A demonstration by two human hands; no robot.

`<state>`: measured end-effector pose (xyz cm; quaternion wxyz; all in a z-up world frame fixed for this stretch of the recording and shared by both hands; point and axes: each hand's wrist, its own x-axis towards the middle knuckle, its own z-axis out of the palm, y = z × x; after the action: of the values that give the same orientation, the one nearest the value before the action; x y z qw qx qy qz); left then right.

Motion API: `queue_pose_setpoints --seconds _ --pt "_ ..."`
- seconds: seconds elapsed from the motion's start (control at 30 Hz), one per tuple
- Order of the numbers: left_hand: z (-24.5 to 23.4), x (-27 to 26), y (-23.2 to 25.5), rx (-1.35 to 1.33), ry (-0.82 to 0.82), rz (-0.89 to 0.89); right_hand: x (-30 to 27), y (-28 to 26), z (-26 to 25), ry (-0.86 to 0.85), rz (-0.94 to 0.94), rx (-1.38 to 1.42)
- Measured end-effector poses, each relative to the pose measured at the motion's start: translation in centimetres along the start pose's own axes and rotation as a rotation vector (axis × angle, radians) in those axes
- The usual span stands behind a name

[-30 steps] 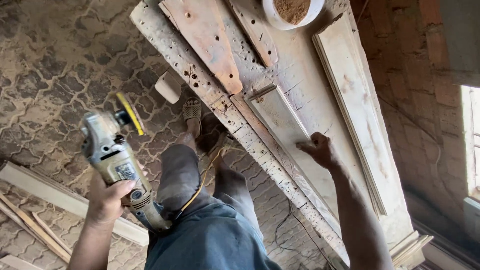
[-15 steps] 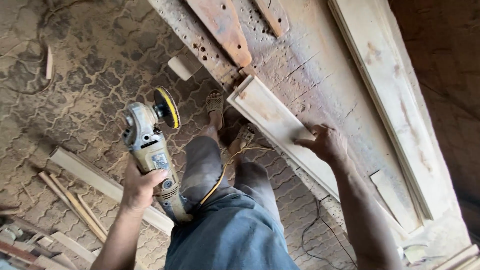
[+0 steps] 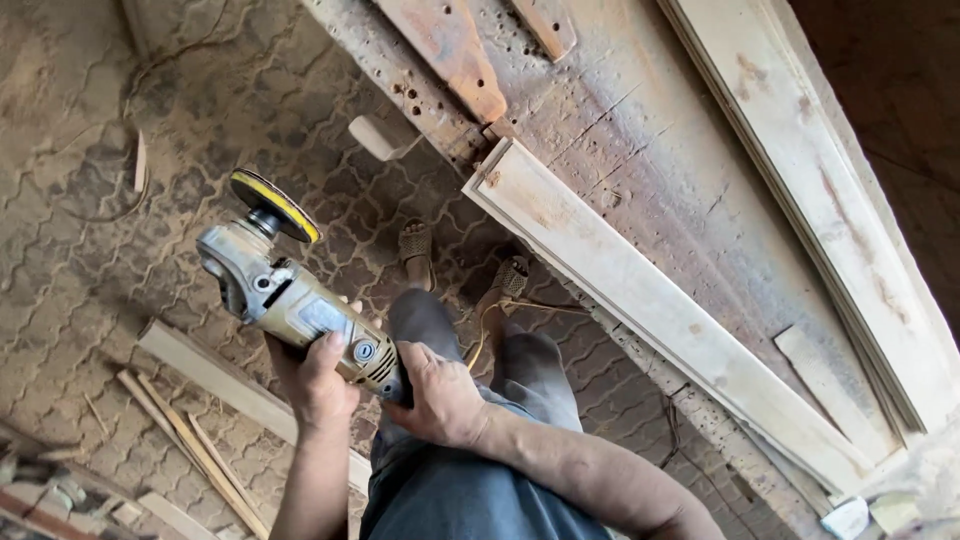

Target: Sanding the edges of wooden planks using an angle grinder with a sanding disc, applying glue to a plank, and finishing with manual sanding.

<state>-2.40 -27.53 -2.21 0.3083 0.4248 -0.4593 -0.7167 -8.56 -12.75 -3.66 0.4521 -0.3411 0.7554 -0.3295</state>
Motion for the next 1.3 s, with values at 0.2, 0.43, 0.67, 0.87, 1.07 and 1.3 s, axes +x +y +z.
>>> queue_pose_setpoints --seconds 0.2,0.43,0.67,0.87,1.07,1.3 --pt "1.4 4.8 -2.8 0.307 0.344 -0.307 4.1 0.5 2.5 -0.296 0.357 -0.005" --pt "-0.4 9.7 -5.3 0.337 0.49 -0.315 9.2 3.5 7.8 0.021 0.306 -0.52" --pt "-1.5 12.8 0.4 0.586 0.079 -0.286 7.7 -1.9 4.7 0.108 -0.057 -0.278" --pt "-4.4 15.1 3.6 1.184 -0.447 -0.217 6.3 8.0 -9.8 0.48 0.262 -0.785" --pt "0.1 12.7 4.4 0.832 -0.456 -0.206 4.3 5.5 -4.0 0.51 0.149 0.128" --pt "6.0 9.9 1.3 0.703 -0.003 -0.176 8.8 -0.6 8.8 0.242 0.401 0.223"
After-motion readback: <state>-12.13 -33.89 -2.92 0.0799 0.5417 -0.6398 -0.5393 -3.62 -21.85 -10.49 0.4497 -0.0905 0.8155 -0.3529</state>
